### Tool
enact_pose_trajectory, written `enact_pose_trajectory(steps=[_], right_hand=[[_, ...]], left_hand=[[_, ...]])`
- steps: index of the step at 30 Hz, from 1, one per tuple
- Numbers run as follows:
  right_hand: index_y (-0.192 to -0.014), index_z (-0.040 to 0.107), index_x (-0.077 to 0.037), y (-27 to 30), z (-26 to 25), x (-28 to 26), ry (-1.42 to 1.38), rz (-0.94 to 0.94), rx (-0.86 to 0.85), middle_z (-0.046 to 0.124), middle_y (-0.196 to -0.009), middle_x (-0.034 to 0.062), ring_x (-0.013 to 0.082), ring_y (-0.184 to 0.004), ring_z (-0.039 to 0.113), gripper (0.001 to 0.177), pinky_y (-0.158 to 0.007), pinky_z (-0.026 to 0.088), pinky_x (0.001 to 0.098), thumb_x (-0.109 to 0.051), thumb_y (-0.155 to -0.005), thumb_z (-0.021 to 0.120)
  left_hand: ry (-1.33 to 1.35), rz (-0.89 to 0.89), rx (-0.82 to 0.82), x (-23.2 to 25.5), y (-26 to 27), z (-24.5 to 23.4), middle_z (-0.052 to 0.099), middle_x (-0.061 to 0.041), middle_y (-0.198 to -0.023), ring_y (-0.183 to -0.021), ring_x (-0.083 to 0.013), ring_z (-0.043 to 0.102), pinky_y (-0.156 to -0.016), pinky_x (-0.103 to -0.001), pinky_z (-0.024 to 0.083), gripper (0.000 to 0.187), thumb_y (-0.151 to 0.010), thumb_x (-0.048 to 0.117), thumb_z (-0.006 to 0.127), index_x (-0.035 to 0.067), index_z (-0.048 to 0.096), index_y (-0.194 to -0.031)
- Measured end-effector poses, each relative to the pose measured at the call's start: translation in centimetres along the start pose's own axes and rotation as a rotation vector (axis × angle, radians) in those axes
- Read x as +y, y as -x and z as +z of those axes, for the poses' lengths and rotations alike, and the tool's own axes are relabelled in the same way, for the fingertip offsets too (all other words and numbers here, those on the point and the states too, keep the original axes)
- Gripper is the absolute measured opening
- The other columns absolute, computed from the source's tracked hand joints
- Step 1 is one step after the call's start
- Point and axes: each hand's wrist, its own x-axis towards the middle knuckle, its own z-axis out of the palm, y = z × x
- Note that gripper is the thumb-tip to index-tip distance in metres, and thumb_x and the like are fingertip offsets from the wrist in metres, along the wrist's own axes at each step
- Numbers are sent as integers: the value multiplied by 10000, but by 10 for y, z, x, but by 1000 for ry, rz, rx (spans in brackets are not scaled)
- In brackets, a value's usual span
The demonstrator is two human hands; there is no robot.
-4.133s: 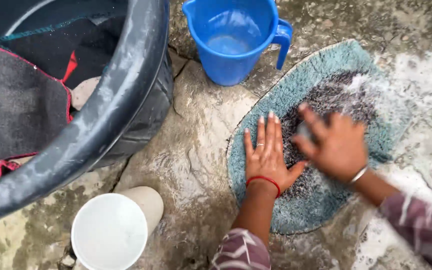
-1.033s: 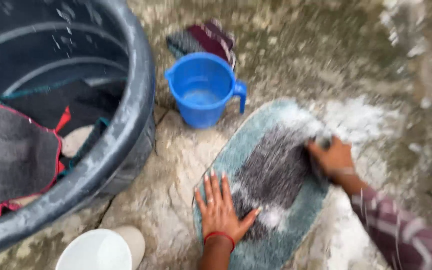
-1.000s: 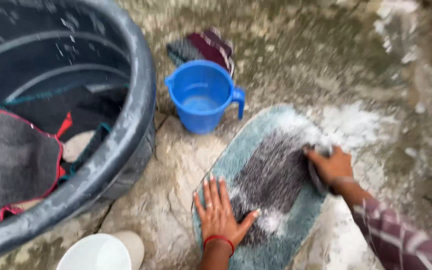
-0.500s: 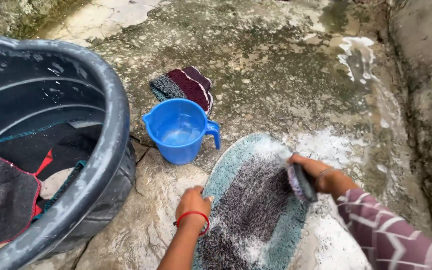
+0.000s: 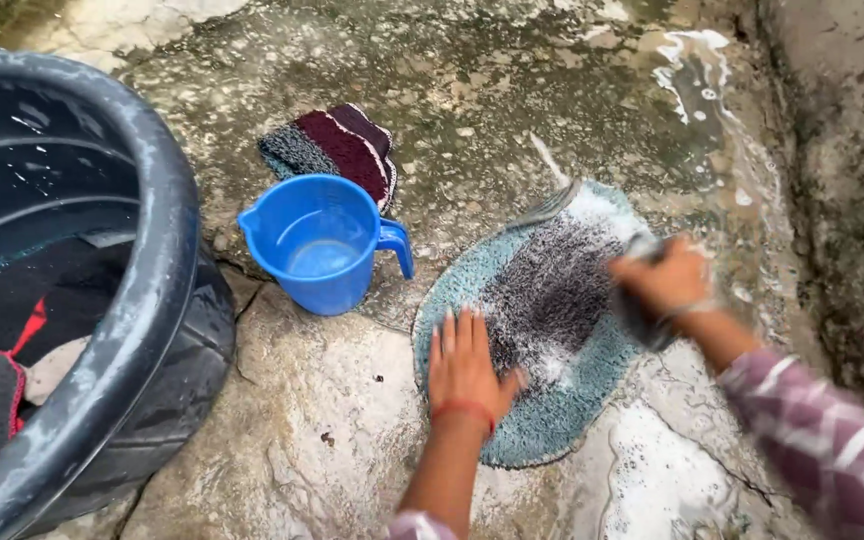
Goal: The person washes floor mats by scrubbing an oval mat with a handheld scrubber, wringing it out, and then laying out a rectangular mat on the ground and scrubbing its surface with the scrubber.
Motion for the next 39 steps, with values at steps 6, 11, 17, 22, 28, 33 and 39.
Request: enact_pose_trajectory(steps=[6, 11, 17, 22, 28, 33, 39], right_hand=[[-1494, 494, -49, 208, 69, -91, 177, -483, -72, 684, -1053, 242, 394, -904, 635, 911, -764, 529, 505, -468, -748, 806], [-1365, 556, -256, 102, 83, 12, 627, -668, -177, 700, -1141, 117, 333, -893, 667, 478, -737, 521, 514, -447, -931, 619], [-1546, 451, -219, 134, 62, -17, 555, -272, 95, 601, -969, 338, 496, -798, 625, 733, -636, 517, 584, -496, -905, 675], [-1576, 389, -238, 205, 54, -36, 291, -579, -127, 571, -929, 319, 449, -798, 603, 824, -701, 522, 532, -431, -842, 710], [-1579, 399, -209, 162, 50, -21, 476, -470, -69, 585, -990, 314, 448, -845, 595, 749, -729, 524, 537, -464, -940, 694], [-1541, 490, -169, 235, 57, -71, 295, -523, -233, 601, -908, 281, 400, -735, 605, 750, -655, 524, 512, -440, -872, 694], [-1475, 548, -149, 81, 39, -3, 459, -385, -190, 662, -1066, 284, 461, -942, 646, 618, -831, 544, 549, -453, -950, 662]], left_hand=[[-164, -44, -199, -21, 60, 28, -140, -181, -1689, -1552, -278, -137, -1221, -478, -71, 1331, -775, 849, 538, -34, -25, -1598], [-142, -14, -144, -28, 61, 44, -103, -203, -1673, -1541, -316, -113, -1210, -510, -75, 1363, -719, 937, 445, -39, 17, -1570], [-203, -1, -207, -22, 61, 24, -86, -228, -1676, -1552, -340, -104, -1213, -515, -72, 1421, -682, 978, 418, -51, 27, -1581], [-400, 20, -306, -24, 55, 19, -118, -264, -1695, -1561, -396, -146, -1164, -528, -86, 1436, -693, 960, 462, -66, -14, -1577], [-256, 5, -200, -24, 59, 28, -92, -228, -1675, -1547, -346, -127, -1217, -527, -70, 1435, -663, 985, 428, -39, 5, -1575], [-365, 23, -169, -28, 62, 38, -111, -287, -1654, -1524, -397, -125, -1178, -534, -68, 1438, -718, 901, 569, -82, -22, -1585], [-146, 4, -212, -29, 60, 32, -110, -241, -1673, -1552, -355, -125, -1216, -521, -63, 1502, -627, 952, 558, -54, -25, -1579]])
